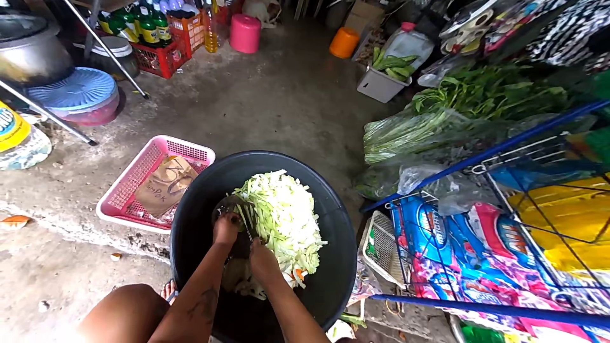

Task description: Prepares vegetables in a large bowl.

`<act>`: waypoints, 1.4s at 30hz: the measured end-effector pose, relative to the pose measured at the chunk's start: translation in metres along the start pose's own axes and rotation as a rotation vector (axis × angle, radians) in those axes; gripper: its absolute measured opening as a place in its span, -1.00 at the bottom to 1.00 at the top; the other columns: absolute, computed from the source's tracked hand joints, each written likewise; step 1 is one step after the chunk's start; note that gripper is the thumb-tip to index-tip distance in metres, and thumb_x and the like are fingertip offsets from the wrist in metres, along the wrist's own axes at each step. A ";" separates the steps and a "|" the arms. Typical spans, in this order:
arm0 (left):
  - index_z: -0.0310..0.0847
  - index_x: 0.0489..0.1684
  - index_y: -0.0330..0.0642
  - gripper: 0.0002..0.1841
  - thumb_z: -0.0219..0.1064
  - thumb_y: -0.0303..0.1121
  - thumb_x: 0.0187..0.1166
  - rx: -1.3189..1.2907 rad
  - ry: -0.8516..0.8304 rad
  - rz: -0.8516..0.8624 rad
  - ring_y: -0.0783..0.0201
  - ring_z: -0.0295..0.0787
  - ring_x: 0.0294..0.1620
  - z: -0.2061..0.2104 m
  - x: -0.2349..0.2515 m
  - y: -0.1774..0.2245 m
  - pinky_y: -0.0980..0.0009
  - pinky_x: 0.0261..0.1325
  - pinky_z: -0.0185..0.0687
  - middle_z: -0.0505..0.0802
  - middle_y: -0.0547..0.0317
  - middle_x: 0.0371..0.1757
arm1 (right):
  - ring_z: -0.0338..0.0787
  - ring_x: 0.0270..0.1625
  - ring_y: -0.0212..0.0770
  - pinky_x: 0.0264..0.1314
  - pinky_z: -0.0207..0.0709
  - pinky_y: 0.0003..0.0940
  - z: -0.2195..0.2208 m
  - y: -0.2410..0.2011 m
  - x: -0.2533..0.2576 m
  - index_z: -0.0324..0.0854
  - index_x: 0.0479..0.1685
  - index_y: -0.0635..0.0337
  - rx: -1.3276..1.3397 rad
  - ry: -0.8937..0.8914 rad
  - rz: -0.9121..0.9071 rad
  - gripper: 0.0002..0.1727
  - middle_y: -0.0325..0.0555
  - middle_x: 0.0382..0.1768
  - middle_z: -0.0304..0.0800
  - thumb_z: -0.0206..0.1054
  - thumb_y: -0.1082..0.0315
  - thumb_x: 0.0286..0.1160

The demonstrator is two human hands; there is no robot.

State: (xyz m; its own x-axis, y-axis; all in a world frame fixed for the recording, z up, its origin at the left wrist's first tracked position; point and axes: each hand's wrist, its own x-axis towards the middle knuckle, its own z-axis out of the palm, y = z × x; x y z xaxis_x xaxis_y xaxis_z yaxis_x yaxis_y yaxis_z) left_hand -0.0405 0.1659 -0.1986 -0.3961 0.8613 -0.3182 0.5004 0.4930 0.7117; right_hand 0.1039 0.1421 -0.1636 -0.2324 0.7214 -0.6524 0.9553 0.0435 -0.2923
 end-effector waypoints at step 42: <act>0.74 0.13 -0.30 -0.79 0.30 -0.40 0.71 -0.133 0.066 -0.032 0.01 0.69 0.41 0.007 -0.005 -0.009 0.10 0.54 0.53 0.75 -0.15 0.34 | 0.84 0.28 0.17 0.28 0.69 0.16 -0.007 0.000 -0.018 0.28 0.63 0.06 -0.051 0.030 -0.035 -0.55 0.16 0.18 0.81 -0.15 0.13 0.94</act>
State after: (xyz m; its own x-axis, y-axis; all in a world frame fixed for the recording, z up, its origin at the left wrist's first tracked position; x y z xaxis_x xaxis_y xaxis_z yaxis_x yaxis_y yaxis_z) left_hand -0.0374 0.1579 -0.2077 -0.4624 0.8332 -0.3032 0.3822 0.4959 0.7797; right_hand 0.1091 0.1339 -0.1473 -0.2608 0.7394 -0.6207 0.9550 0.1033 -0.2782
